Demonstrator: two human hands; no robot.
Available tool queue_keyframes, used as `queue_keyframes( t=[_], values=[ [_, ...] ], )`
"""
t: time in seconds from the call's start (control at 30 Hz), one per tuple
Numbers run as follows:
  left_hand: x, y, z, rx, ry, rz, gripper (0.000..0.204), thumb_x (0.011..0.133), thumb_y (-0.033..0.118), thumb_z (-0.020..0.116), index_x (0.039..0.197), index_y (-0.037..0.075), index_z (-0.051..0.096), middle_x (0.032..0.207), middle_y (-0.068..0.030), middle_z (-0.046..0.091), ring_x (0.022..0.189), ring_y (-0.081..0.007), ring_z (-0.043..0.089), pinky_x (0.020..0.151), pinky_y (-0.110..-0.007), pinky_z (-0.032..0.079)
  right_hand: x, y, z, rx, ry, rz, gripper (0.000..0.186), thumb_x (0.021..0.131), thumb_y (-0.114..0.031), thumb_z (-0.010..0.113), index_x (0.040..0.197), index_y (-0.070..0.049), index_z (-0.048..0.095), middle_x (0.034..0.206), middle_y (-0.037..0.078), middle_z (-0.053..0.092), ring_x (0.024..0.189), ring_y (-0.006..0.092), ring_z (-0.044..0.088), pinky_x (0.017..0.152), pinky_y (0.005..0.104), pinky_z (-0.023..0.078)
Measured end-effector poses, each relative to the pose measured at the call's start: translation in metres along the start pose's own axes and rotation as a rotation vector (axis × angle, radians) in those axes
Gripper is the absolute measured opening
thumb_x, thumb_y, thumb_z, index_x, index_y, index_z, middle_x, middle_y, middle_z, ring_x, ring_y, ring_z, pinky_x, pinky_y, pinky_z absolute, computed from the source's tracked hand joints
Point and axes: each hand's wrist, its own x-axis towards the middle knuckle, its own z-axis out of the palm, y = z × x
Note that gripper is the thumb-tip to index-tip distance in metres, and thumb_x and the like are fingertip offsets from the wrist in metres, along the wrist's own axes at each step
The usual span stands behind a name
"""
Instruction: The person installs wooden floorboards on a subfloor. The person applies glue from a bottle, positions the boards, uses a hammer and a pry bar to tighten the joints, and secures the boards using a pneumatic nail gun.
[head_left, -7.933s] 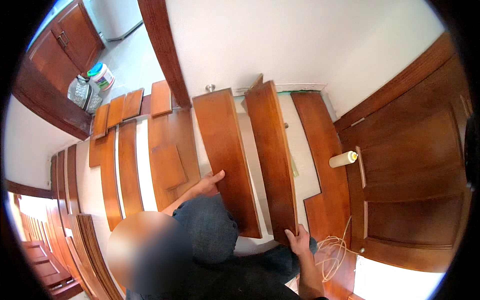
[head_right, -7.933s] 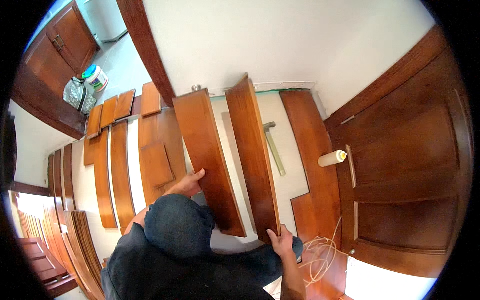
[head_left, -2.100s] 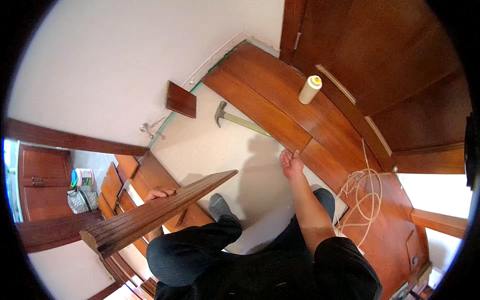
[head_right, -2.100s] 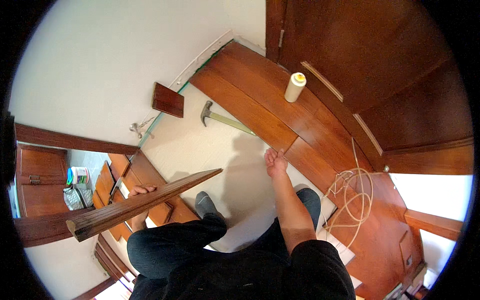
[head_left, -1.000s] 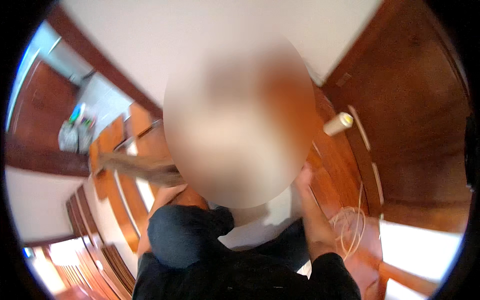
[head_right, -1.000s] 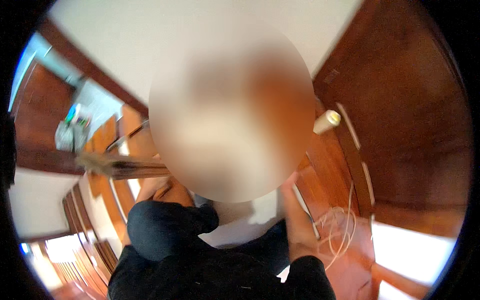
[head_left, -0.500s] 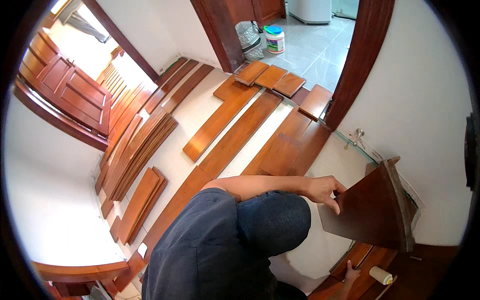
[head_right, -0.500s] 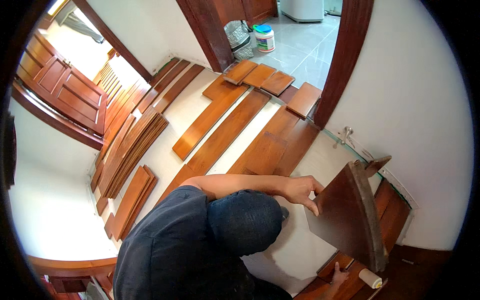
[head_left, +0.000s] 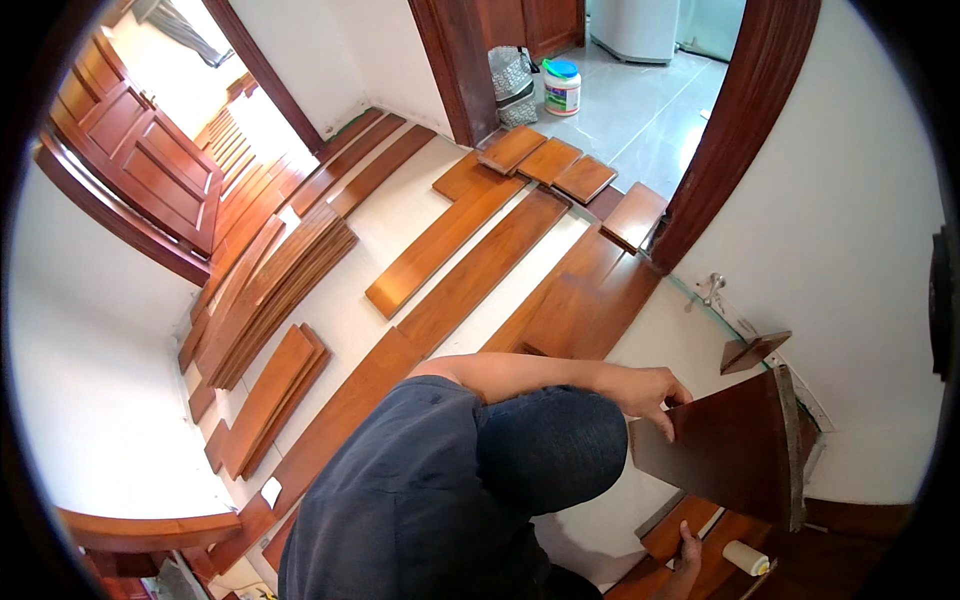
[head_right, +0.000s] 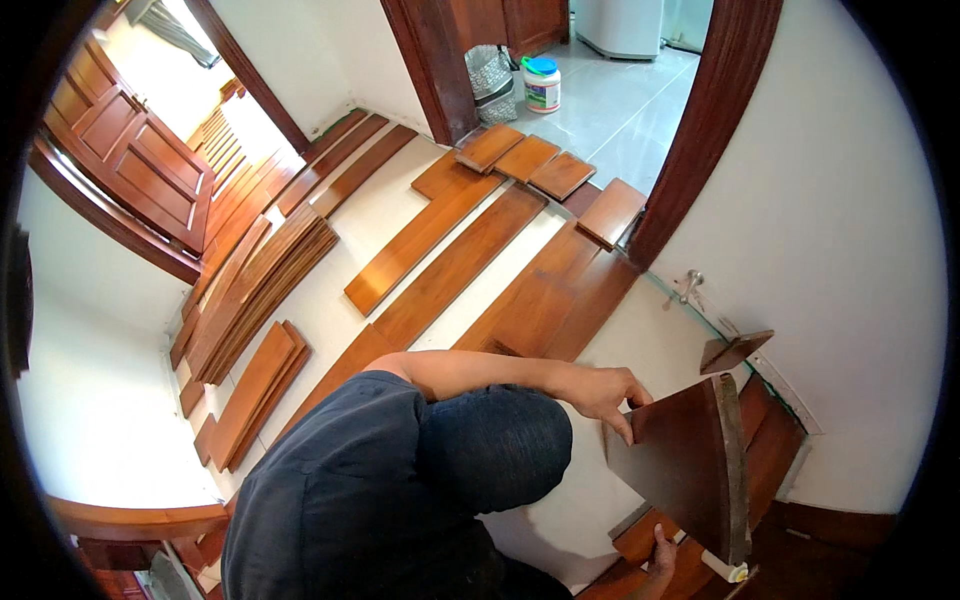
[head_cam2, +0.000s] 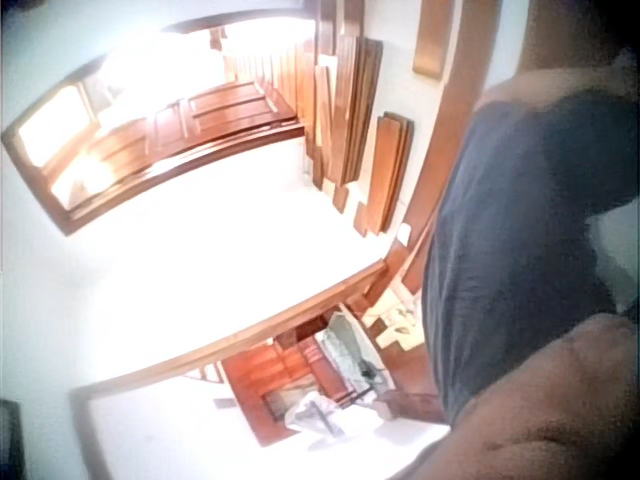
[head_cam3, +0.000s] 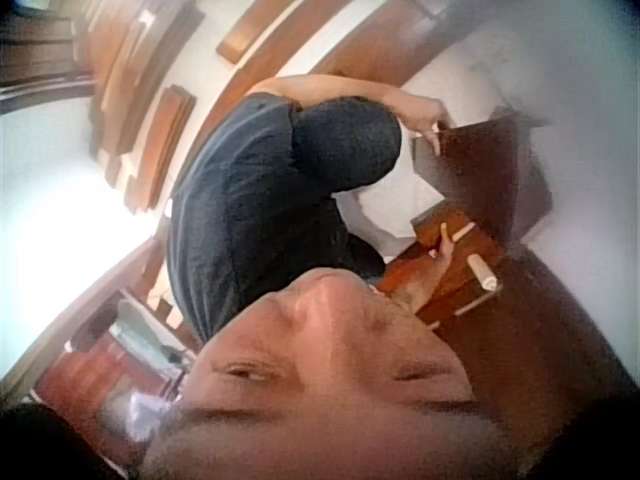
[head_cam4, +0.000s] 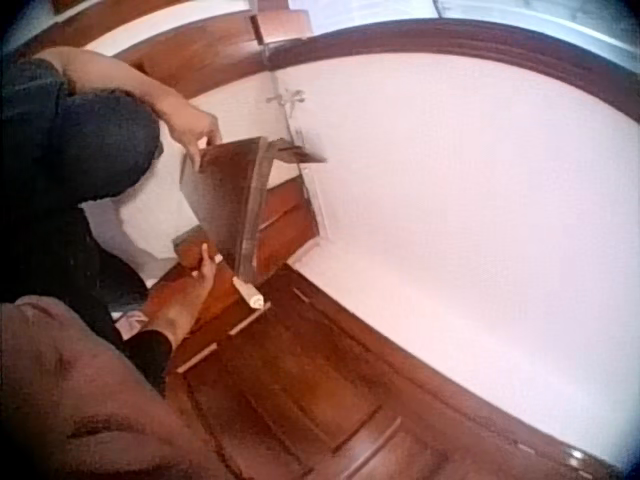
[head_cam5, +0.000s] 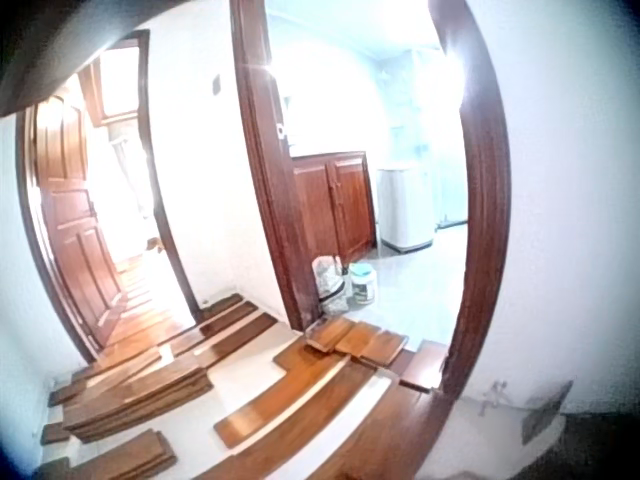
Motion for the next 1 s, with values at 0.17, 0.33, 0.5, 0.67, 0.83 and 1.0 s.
queue_keyframes(
  t=[0.17, 0.33, 0.5, 0.67, 0.83, 1.0],
  values=[
    [0.003, 0.002, 0.007, -0.026, -0.021, 0.066, 0.036, 0.083, 0.018, 0.084, 0.112, 0.002, 0.072, 0.104, -0.0086, 0.075, 0.097, -0.0168, 0.067, 0.091, -0.034, 0.052, -0.049, -0.016, 0.021, 0.189, 0.030, -0.113, 0.091, 0.089, -0.047, 0.078, 0.146, 0.011, 0.039, 0.136, 0.025, 0.055, 0.120, 0.0391, 0.059, 0.099, 0.0480, 0.053],
    [0.006, -0.010, 0.014, 0.019, -0.037, 0.112, 0.038, 0.080, 0.018, 0.086, 0.111, 0.003, 0.072, 0.100, -0.0086, 0.076, 0.092, -0.0177, 0.067, 0.085, -0.033, 0.052, -0.096, 0.024, 0.050, 0.216, 0.200, -0.228, 0.081, 0.088, -0.048, 0.080, 0.131, 0.014, 0.051, 0.123, 0.023, 0.062, 0.106, 0.0336, 0.064, 0.090, 0.0467, 0.055],
    [0.006, 0.002, 0.022, -0.026, -0.074, 0.072, 0.034, 0.081, 0.018, 0.085, 0.108, 0.003, 0.072, 0.097, -0.0068, 0.075, 0.088, -0.0165, 0.065, 0.083, -0.032, 0.051, -0.193, 0.061, 0.090, 0.254, 0.341, -0.503, 0.070, 0.092, -0.025, 0.077, 0.147, 0.005, 0.047, 0.133, 0.022, 0.061, 0.112, 0.0334, 0.060, 0.092, 0.0469, 0.055],
    [0.005, 0.003, 0.022, -0.020, -0.099, 0.134, 0.033, 0.083, 0.018, 0.083, 0.110, 0.002, 0.071, 0.098, -0.0074, 0.074, 0.090, -0.0174, 0.065, 0.085, -0.033, 0.051, -0.230, 0.050, 0.061, 0.033, 0.739, -0.910, 0.076, 0.086, -0.029, 0.084, 0.145, 0.004, 0.049, 0.140, 0.025, 0.058, 0.117, 0.0357, 0.061, 0.104, 0.0472, 0.048],
    [-0.001, 0.003, 0.021, -0.006, -0.085, -0.004, 0.039, 0.083, 0.018, 0.083, 0.117, 0.003, 0.070, 0.102, -0.0103, 0.074, 0.095, -0.0205, 0.065, 0.089, -0.036, 0.051, -0.184, -0.021, 0.028, 0.118, 0.787, -0.803, 0.055, 0.100, -0.016, 0.067, 0.145, 0.007, 0.046, 0.145, 0.022, 0.052, 0.118, 0.0309, 0.060, 0.096, 0.0421, 0.056],
    [0.010, 0.004, 0.020, 0.078, -0.038, 0.069, 0.034, 0.085, 0.018, 0.081, 0.114, 0.003, 0.070, 0.101, -0.0106, 0.073, 0.094, -0.0210, 0.065, 0.090, -0.036, 0.051, -0.176, -0.061, 0.101, 0.475, 0.639, -1.042, 0.049, 0.098, -0.010, 0.069, 0.141, 0.009, 0.052, 0.144, 0.017, 0.053, 0.117, 0.0267, 0.059, 0.101, 0.0391, 0.052]
  ],
)
